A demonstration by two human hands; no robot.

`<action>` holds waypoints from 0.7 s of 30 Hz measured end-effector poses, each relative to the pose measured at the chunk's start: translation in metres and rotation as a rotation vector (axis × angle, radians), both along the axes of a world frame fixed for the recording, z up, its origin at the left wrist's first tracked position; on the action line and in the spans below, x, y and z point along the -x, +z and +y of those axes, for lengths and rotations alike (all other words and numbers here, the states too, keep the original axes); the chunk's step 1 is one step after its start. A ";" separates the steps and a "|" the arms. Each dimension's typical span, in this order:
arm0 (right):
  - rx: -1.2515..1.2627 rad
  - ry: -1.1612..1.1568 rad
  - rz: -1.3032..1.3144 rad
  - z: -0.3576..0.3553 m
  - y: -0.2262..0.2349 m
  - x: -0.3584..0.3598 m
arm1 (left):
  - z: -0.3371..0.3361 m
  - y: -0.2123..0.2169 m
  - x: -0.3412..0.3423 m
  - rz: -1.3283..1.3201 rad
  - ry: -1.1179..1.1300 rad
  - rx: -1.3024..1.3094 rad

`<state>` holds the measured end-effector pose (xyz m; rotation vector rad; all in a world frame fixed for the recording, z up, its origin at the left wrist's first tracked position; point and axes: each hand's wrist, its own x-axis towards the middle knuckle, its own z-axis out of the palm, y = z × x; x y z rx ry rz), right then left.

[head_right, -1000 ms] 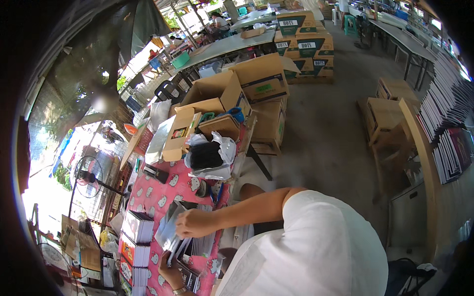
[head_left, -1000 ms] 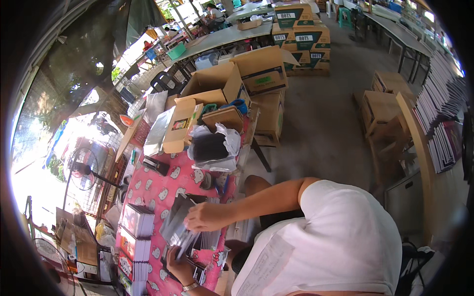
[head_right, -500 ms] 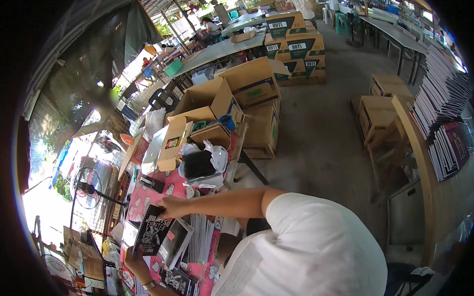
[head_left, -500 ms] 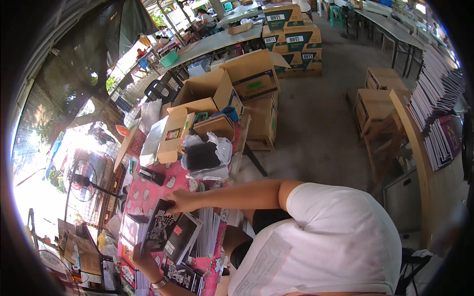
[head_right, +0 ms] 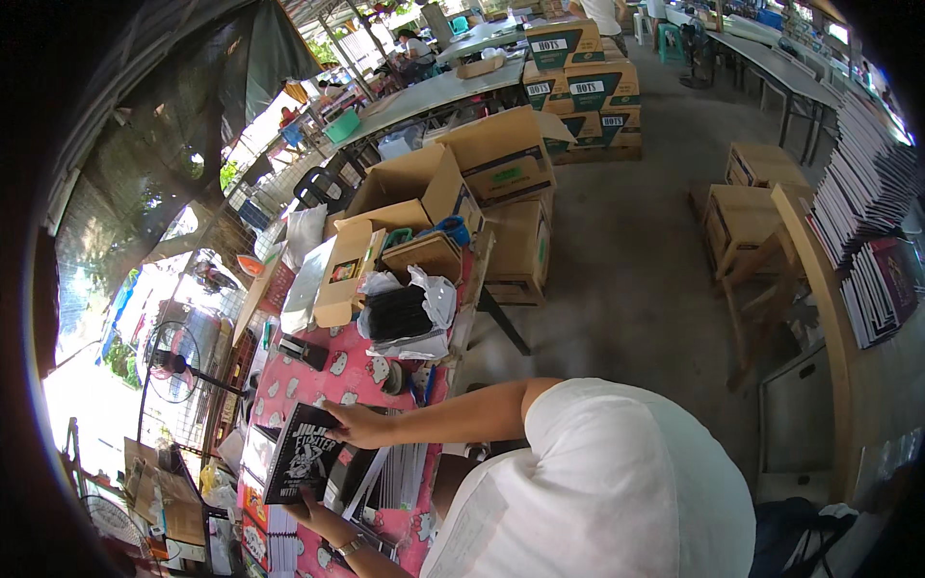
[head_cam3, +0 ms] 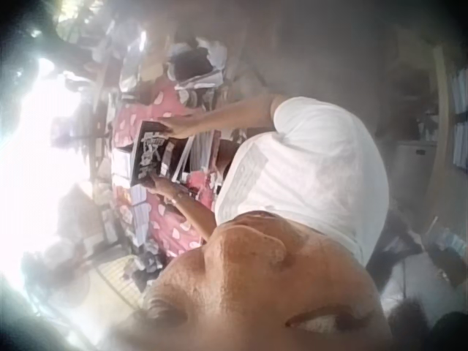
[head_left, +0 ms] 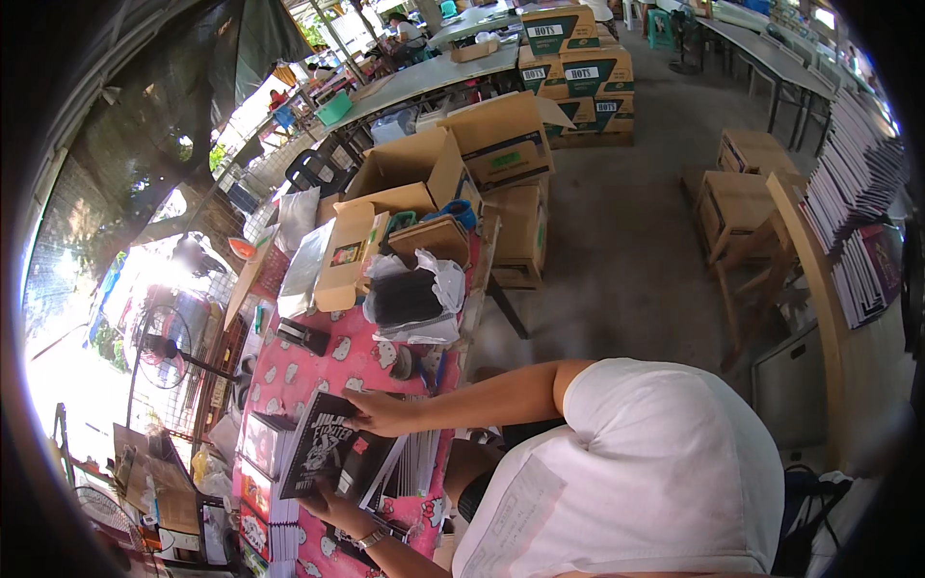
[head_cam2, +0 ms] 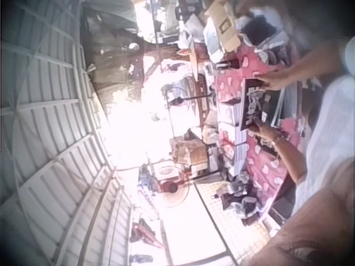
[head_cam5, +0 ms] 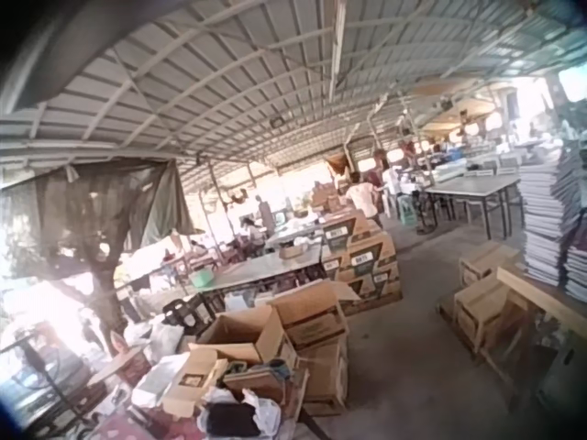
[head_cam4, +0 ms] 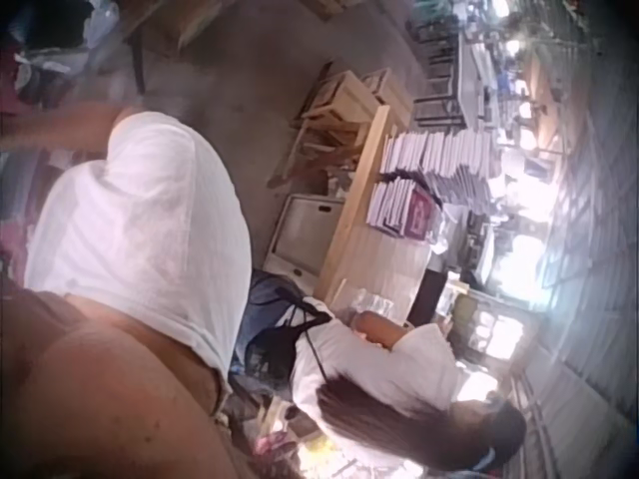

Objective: The person wipes the covers of several spiral notebooks using a block and then stacks them on a table.

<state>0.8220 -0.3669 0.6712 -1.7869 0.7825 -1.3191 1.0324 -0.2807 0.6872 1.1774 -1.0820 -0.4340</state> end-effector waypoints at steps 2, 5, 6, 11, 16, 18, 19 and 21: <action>-0.005 -0.023 -0.006 0.002 0.000 -0.004 | -0.001 -0.004 -0.005 -0.012 0.074 -0.016; 0.089 -0.151 0.054 -0.009 -0.027 -0.001 | -0.012 -0.007 0.011 0.030 0.107 -0.196; 0.095 -0.088 0.000 -0.006 -0.031 -0.004 | -0.012 -0.009 0.011 0.030 0.105 -0.187; 0.193 -0.123 -0.010 -0.003 -0.038 -0.003 | -0.017 -0.012 0.011 0.160 0.132 -0.241; 0.259 -0.104 0.022 -0.006 -0.036 0.000 | -0.022 -0.007 0.020 0.061 0.278 -0.302; 0.239 -0.074 0.065 -0.006 -0.037 -0.001 | -0.030 -0.024 0.003 -0.015 0.259 -0.209; 0.269 -0.082 0.034 -0.009 -0.040 0.000 | -0.030 -0.025 0.005 0.015 0.213 -0.232; 0.260 -0.085 0.032 -0.013 -0.040 0.001 | -0.029 -0.025 0.009 0.040 0.205 -0.222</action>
